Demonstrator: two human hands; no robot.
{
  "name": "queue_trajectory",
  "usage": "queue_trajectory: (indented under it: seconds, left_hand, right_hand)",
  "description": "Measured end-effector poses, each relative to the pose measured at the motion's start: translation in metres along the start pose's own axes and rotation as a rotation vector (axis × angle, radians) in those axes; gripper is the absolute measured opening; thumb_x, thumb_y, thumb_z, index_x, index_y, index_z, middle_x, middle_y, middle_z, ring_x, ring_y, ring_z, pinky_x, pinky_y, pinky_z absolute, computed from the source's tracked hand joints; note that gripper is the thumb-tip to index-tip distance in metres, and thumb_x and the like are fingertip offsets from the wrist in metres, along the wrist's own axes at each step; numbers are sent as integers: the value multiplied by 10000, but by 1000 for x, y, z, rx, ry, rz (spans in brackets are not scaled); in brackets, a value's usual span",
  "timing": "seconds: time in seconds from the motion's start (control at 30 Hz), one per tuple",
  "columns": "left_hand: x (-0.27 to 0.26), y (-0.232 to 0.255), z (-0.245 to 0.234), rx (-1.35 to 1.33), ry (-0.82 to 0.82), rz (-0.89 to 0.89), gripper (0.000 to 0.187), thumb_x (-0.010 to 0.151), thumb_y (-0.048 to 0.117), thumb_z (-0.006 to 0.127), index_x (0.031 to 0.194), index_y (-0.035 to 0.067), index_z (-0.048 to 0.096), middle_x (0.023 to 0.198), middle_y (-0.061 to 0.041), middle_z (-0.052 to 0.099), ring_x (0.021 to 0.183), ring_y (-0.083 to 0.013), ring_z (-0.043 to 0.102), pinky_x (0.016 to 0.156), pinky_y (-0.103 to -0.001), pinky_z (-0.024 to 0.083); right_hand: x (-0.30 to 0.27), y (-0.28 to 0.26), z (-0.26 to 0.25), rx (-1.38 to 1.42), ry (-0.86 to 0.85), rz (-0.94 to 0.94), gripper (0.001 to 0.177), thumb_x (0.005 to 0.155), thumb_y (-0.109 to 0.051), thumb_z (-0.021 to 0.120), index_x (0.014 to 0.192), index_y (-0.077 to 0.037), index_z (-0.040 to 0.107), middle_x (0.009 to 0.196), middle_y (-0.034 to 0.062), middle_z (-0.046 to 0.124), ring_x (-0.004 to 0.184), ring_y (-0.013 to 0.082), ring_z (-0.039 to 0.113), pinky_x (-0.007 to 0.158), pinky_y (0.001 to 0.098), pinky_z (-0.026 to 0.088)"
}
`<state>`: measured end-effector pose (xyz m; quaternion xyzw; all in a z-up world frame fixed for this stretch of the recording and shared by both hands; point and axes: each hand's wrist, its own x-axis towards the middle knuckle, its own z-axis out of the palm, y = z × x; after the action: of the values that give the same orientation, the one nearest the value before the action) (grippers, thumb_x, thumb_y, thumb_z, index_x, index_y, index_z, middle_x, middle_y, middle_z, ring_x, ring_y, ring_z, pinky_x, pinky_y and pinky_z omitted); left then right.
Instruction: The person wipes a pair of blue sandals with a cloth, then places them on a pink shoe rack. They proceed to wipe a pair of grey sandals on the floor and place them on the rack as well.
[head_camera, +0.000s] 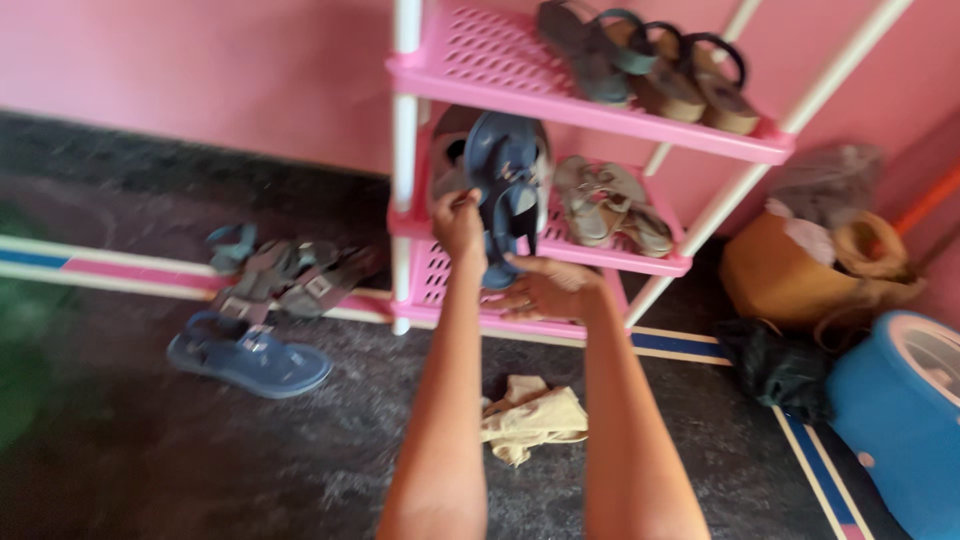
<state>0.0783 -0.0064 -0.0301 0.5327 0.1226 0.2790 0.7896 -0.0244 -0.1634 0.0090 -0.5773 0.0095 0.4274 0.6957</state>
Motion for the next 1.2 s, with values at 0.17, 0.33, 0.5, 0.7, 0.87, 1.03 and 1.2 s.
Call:
queue_trajectory:
  seconds: [0.17,0.33,0.5,0.7,0.87,1.03,1.2]
  left_hand:
    - [-8,9,4,-17,171,-36,189,843,190,766,964,46,749,937,-108,774,875,-244,728,836,-363,551]
    - [-18,33,1,-32,191,-75,198,871,206,752,980,44,717,958,-127,765,897,-262,723,835,-377,551]
    - [-17,39,2,-109,170,-134,219,871,195,759,1004,39,683,960,-124,777,889,-225,732,830,-347,555]
    - [-9,39,0,-78,-48,-52,288,826,202,821,1027,15,733,851,-117,793,773,-198,738,753,-317,556]
    - [-6,45,-2,70,-91,8,356,814,316,823,1026,36,763,863,-83,812,804,-178,769,788,-307,565]
    - [-12,53,-7,228,-93,27,494,785,452,795,1085,62,746,906,-79,812,874,-223,774,833,-353,560]
    - [-15,56,-9,311,-91,57,556,794,520,774,1110,64,734,934,-79,800,902,-253,772,837,-381,573]
  right_hand:
    - [2,-8,3,-36,28,112,909,860,-665,573,1427,39,482,1423,219,595,1240,318,616,989,470,541]
    - [1,-13,16,-102,142,104,876,931,-723,438,1305,56,586,1238,242,696,1074,291,667,897,433,563]
    - [3,-12,9,-44,188,-47,717,973,-607,470,1126,64,668,1090,239,726,1001,316,723,848,383,562]
    - [12,-3,-16,51,165,-115,478,1045,-469,562,978,-8,668,841,95,698,760,190,651,737,328,537]
    - [15,-3,-24,45,253,-181,435,1029,-426,558,959,-15,683,812,62,690,724,156,638,709,301,528]
    - [16,-4,-27,-30,255,-240,407,1068,-366,527,963,-13,700,774,45,685,686,139,636,674,287,525]
    - [21,-2,-38,-44,322,-333,391,1080,-288,470,972,11,698,745,64,693,644,141,637,641,288,528]
